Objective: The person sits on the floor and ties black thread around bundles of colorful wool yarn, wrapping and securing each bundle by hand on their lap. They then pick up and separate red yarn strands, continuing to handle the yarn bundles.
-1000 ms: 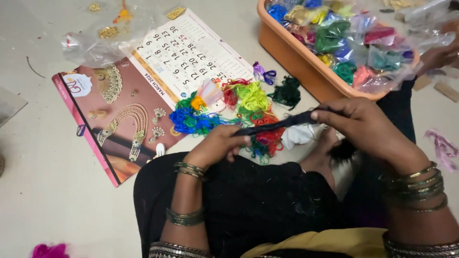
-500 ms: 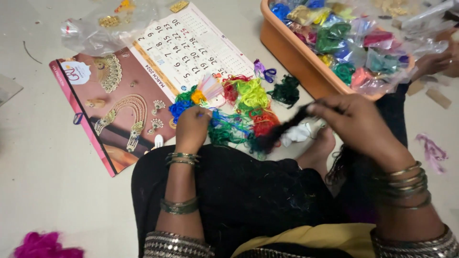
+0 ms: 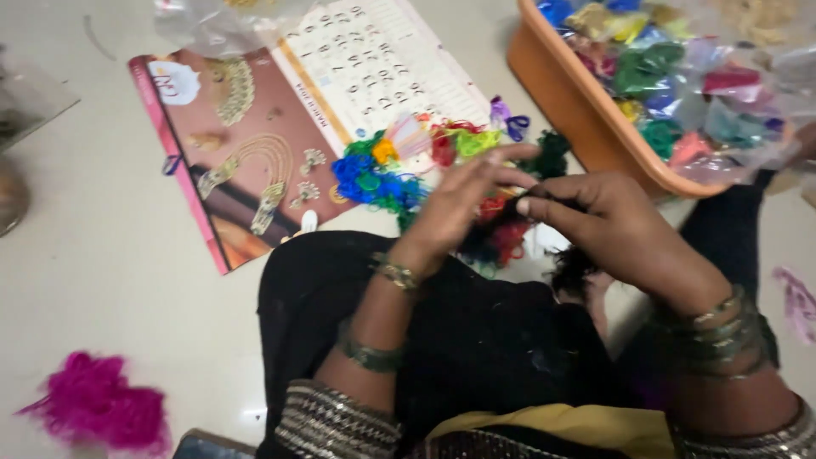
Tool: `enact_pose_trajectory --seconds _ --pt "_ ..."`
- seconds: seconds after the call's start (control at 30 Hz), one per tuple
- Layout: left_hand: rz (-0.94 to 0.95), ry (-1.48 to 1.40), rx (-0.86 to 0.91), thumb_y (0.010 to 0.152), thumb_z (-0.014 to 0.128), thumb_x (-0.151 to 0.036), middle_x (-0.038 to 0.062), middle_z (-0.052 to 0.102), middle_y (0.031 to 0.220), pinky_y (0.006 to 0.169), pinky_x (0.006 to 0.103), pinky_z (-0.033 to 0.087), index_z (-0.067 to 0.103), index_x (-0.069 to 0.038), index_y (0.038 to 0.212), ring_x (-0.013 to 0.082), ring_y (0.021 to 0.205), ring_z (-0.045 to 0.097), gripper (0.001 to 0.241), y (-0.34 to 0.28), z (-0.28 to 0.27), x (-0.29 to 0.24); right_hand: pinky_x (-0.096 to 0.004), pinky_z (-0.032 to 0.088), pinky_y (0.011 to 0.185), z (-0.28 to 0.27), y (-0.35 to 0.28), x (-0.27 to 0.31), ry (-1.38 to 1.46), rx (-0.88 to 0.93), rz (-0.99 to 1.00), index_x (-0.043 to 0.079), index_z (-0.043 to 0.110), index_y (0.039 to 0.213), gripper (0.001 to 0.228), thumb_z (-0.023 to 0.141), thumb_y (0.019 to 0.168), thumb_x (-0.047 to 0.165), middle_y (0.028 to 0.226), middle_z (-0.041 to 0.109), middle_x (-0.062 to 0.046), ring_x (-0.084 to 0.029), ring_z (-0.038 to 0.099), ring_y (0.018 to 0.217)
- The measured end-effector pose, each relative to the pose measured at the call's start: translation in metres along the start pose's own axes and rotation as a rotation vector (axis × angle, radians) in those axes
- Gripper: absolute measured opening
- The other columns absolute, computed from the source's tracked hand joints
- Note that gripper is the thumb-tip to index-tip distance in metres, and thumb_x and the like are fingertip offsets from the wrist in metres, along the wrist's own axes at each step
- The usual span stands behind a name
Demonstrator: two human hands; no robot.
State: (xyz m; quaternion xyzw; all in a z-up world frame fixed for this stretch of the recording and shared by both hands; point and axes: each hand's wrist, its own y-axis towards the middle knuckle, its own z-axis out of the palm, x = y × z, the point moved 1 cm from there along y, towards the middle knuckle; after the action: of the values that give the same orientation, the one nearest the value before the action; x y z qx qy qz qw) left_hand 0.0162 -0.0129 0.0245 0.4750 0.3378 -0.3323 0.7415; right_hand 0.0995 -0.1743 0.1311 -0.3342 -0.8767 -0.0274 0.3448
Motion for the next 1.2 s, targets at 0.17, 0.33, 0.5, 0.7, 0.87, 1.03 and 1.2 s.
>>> enact_pose_trajectory --seconds 0.17,0.33,0.5,0.7,0.87,1.03,1.2 --pt "-0.317 -0.113 0.185 0.108 0.051 -0.031 -0.005 0.066 0.109 0.086 0.0187 0.042 0.069 -0.009 0.121 0.0018 0.097 0.056 0.03 -0.008 0.006 -0.005 -0.024 0.05 0.062 -0.002 0.002 -0.011 0.142 -0.035 -0.297 -0.003 0.073 0.113 0.029 0.065 0.097 0.02 0.083 0.072 0.004 -0.004 0.06 0.073" --pt "-0.632 -0.033 0.329 0.101 0.064 -0.032 -0.008 0.06 0.069 0.047 0.0211 0.03 0.077 -0.01 0.097 0.0023 0.054 0.042 0.026 -0.013 -0.012 -0.008 -0.029 0.036 0.05 -0.017 -0.012 -0.046 0.17 -0.012 0.078 0.002 0.085 0.114 0.028 0.07 0.1 0.021 0.066 0.056 -0.005 -0.011 0.044 0.058" --pt "-0.714 -0.029 0.362 0.103 0.066 -0.029 -0.008 0.046 0.063 0.043 0.0205 0.023 0.077 -0.007 0.094 0.0009 0.05 0.033 0.026 -0.016 -0.024 -0.011 -0.03 0.032 0.051 -0.047 -0.04 -0.071 0.165 -0.052 0.404 0.004 0.079 0.102 0.021 0.076 0.09 0.021 0.064 0.057 -0.002 -0.011 0.044 0.058" --pt "-0.671 0.053 0.407 0.098 0.065 -0.027 -0.006 0.074 0.081 0.047 0.0181 0.033 0.079 -0.008 0.097 -0.0006 0.058 0.051 0.023 -0.017 -0.008 0.006 -0.027 0.057 0.079 -0.055 -0.031 -0.218 -0.102 0.122 0.141 0.01 0.084 0.11 0.027 0.069 0.09 0.021 0.093 0.081 -0.001 -0.015 0.072 0.085" --pt "-0.589 0.061 0.434 0.101 0.066 -0.023 -0.003 0.074 0.082 0.067 0.0195 0.049 0.078 -0.003 0.094 0.0024 0.072 0.061 0.024 -0.027 0.0 0.033 -0.042 0.046 0.094 -0.003 -0.03 -0.105 -0.18 0.158 -0.035 0.017 0.052 0.148 0.076 0.087 0.08 0.026 0.119 0.074 -0.009 -0.022 0.068 0.105" --pt "-0.652 0.191 0.472 0.1 0.064 -0.022 -0.001 0.063 0.072 0.059 0.0243 0.041 0.078 -0.004 0.092 0.0075 0.063 0.051 0.023 -0.028 0.001 0.03 -0.03 0.046 0.1 0.071 -0.004 -0.071 0.267 0.22 -0.251 0.014 0.036 0.154 0.087 0.08 0.079 0.018 0.133 0.064 -0.008 -0.016 0.059 0.121" --pt "-0.476 0.288 0.43 0.1 0.065 -0.023 -0.003 0.071 0.076 0.069 0.0194 0.05 0.075 -0.005 0.086 0.0032 0.072 0.061 0.025 -0.029 -0.021 0.019 -0.027 0.05 0.092 0.065 0.006 -0.136 0.236 0.109 -0.528 0.001 0.06 0.137 0.036 0.055 0.103 0.01 0.121 0.069 -0.009 -0.015 0.065 0.109"
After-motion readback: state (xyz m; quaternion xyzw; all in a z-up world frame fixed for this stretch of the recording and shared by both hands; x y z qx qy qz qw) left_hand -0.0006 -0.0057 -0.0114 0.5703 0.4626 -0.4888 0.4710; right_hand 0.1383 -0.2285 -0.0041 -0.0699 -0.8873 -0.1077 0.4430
